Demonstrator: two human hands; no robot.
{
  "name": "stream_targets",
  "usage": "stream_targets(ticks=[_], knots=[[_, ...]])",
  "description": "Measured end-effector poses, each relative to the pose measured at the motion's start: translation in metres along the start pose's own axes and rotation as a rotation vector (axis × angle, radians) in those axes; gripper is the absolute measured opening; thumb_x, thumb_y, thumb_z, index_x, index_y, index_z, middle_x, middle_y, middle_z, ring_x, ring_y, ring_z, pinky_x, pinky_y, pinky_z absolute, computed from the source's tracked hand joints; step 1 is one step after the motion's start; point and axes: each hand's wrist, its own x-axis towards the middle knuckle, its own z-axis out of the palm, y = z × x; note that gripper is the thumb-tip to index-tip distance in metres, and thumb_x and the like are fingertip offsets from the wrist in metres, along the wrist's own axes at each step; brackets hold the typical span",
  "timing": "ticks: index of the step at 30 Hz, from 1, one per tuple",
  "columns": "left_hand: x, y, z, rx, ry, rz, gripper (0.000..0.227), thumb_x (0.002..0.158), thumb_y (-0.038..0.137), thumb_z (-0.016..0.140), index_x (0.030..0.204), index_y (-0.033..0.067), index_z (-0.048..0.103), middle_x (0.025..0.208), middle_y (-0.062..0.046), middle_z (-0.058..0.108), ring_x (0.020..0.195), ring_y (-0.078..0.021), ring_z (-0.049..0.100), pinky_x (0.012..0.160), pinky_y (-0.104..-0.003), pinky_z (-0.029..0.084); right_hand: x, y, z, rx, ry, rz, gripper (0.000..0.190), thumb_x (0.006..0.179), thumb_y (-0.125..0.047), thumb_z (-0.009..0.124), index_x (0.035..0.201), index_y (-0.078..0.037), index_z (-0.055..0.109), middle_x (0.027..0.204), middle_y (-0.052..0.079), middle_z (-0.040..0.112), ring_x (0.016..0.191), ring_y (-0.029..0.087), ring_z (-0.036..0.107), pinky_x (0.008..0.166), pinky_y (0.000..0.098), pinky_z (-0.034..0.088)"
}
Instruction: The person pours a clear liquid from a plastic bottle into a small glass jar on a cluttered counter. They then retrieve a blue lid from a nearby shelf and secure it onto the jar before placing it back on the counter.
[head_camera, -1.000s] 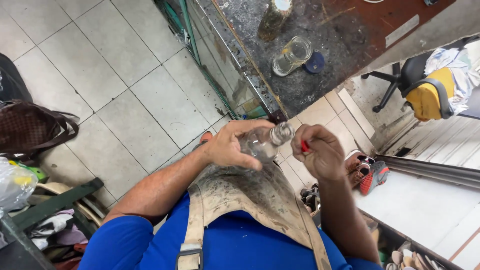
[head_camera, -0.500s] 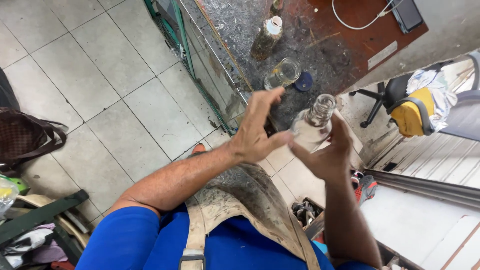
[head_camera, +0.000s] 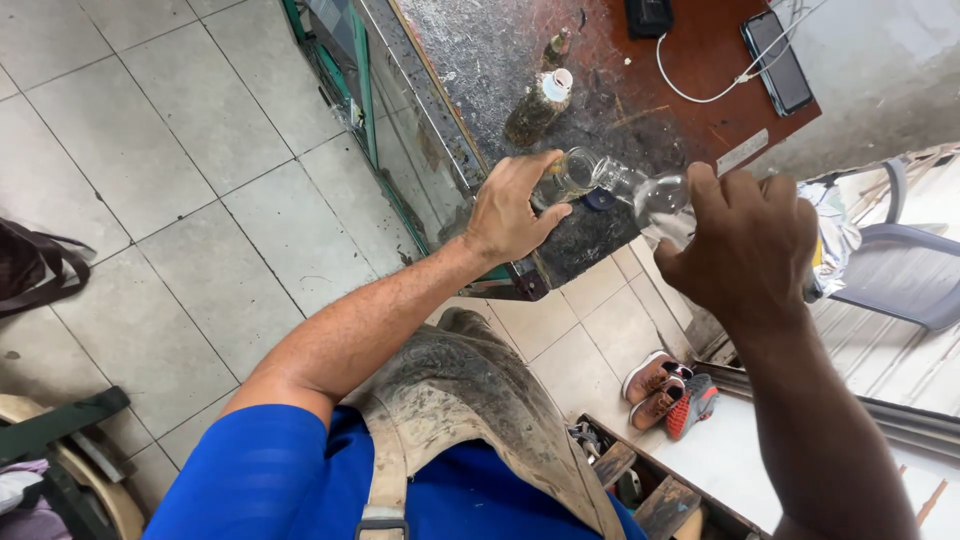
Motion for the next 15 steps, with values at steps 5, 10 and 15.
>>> stream_targets(ticks=[5,10,15], knots=[[-0.002,-0.004,0.003,-0.024,0.005,-0.001,0.065,0.094,0.033,0.082,0.144,0.0073,0.049,0.136,-0.014,0.064,0.125,-0.0392,0.062,0.108,-0.059,0.05,0.02,0.009,-0.014,-0.112,0.063,-0.092,0.063,0.05,-0.037,0.068,0.112,-0.03,0.068,0.078,-0.008,0.054,0.071,0.016,0.046,0.055,0.0269,0.028],[-0.003,-0.01,0.009,-0.042,-0.005,0.006,0.065,0.098,0.04,0.075,0.147,0.0082,0.047,0.14,-0.013,0.06,0.129,-0.0403,0.058,0.113,-0.059,0.049,0.034,0.015,-0.026,-0.273,0.062,-0.177,0.059,0.05,-0.03,0.058,0.109,-0.036,0.066,0.074,-0.012,0.051,0.072,0.014,0.043,0.061,0.0259,0.029],[-0.001,-0.007,0.007,-0.029,0.015,0.026,0.065,0.098,0.042,0.074,0.145,0.0055,0.049,0.136,-0.014,0.064,0.124,-0.0384,0.061,0.109,-0.056,0.05,0.048,0.017,-0.043,-0.334,0.038,-0.24,0.049,0.065,-0.028,0.06,0.113,-0.036,0.065,0.078,-0.014,0.052,0.075,0.012,0.045,0.065,0.0265,0.026]])
